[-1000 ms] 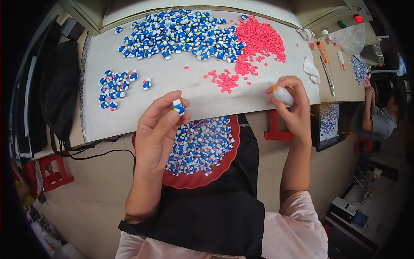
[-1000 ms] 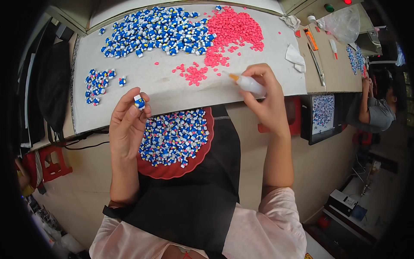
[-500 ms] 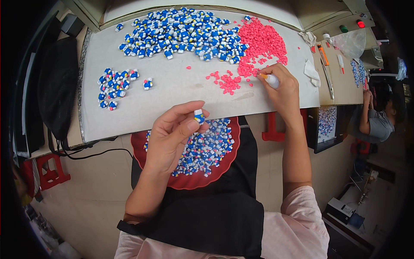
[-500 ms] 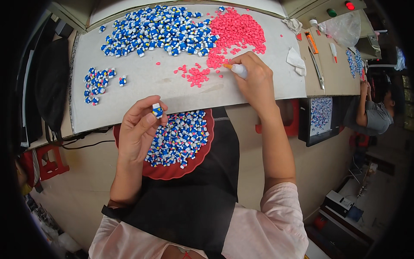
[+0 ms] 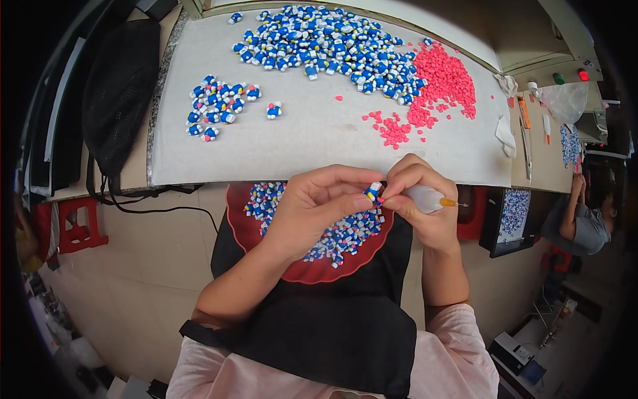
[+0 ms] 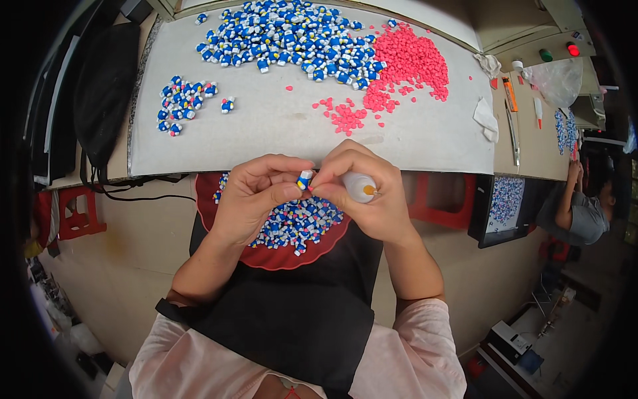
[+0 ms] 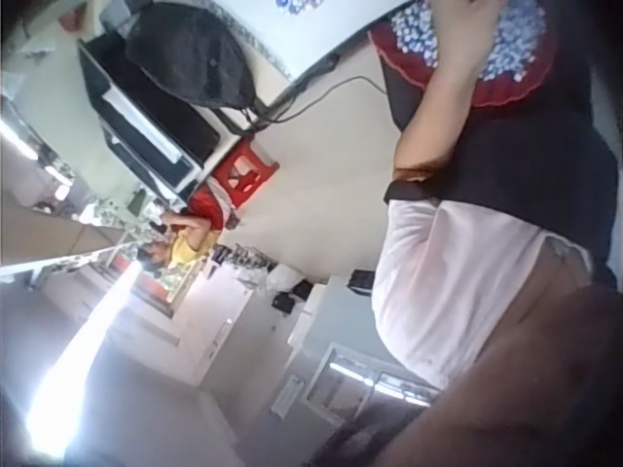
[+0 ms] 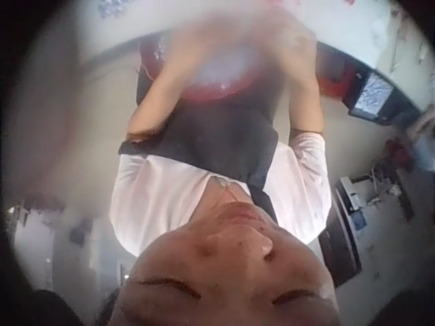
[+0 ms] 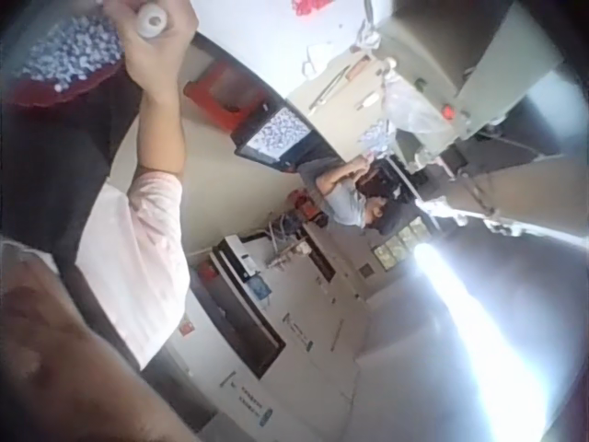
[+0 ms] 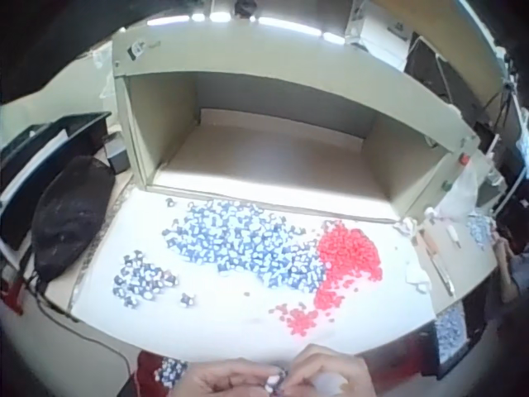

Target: The person is using glue and hands to assemble small blue and white plastic toy components.

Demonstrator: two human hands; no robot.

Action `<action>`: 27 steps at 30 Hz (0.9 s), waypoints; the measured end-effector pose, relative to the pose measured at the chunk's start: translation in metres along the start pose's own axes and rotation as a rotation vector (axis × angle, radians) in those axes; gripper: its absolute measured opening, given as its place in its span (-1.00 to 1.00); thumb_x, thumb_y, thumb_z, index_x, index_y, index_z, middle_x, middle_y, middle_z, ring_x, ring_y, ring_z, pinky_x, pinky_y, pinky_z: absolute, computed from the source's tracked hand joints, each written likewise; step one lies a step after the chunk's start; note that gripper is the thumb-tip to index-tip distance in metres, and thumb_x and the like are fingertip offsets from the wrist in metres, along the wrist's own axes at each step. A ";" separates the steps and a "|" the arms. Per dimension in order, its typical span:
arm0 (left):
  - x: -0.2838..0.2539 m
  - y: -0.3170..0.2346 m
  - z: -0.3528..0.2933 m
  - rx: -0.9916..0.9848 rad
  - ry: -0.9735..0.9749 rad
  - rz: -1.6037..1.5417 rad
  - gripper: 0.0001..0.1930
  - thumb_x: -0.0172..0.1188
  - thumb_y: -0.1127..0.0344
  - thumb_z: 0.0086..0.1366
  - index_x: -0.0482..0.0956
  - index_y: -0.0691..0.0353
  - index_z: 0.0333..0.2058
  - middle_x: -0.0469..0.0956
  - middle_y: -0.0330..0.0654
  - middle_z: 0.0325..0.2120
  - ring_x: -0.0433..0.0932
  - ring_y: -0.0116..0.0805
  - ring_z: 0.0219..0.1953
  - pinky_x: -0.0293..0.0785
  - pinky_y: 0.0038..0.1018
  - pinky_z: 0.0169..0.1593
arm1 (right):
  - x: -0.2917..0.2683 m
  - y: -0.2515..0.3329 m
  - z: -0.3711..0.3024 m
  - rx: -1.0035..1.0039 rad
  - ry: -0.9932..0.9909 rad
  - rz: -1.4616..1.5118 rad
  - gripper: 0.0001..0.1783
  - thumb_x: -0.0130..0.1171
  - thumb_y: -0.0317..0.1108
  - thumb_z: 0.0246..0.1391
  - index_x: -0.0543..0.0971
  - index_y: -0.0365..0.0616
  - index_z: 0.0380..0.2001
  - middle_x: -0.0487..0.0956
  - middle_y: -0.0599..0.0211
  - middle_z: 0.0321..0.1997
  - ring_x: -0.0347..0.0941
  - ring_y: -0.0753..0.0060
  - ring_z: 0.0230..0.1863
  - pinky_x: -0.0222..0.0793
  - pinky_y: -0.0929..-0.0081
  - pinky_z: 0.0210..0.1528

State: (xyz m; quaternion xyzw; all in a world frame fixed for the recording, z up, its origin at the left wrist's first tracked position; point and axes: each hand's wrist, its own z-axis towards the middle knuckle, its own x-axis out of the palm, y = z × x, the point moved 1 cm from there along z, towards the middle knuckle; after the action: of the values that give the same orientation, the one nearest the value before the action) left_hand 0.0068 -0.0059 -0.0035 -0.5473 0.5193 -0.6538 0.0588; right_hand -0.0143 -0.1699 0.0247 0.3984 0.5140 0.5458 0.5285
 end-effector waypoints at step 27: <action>0.005 -0.007 0.011 -0.050 0.033 -0.004 -0.74 0.07 0.50 0.09 0.38 0.35 -0.20 0.47 -0.16 -0.36 0.47 -0.45 -0.30 0.40 -0.55 -0.19 | 0.012 -0.010 -0.010 -0.434 -0.248 -0.694 -0.53 0.30 -0.46 -0.43 0.50 -0.19 -0.27 0.40 0.28 -0.40 0.34 0.48 -0.53 0.24 0.64 -0.59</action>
State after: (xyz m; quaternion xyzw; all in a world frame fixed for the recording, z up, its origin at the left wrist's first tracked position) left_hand 0.0168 -0.0127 0.0034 -0.5387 0.5353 -0.6496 0.0351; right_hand -0.0242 -0.1604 0.0123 0.1438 0.4233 0.3792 0.8101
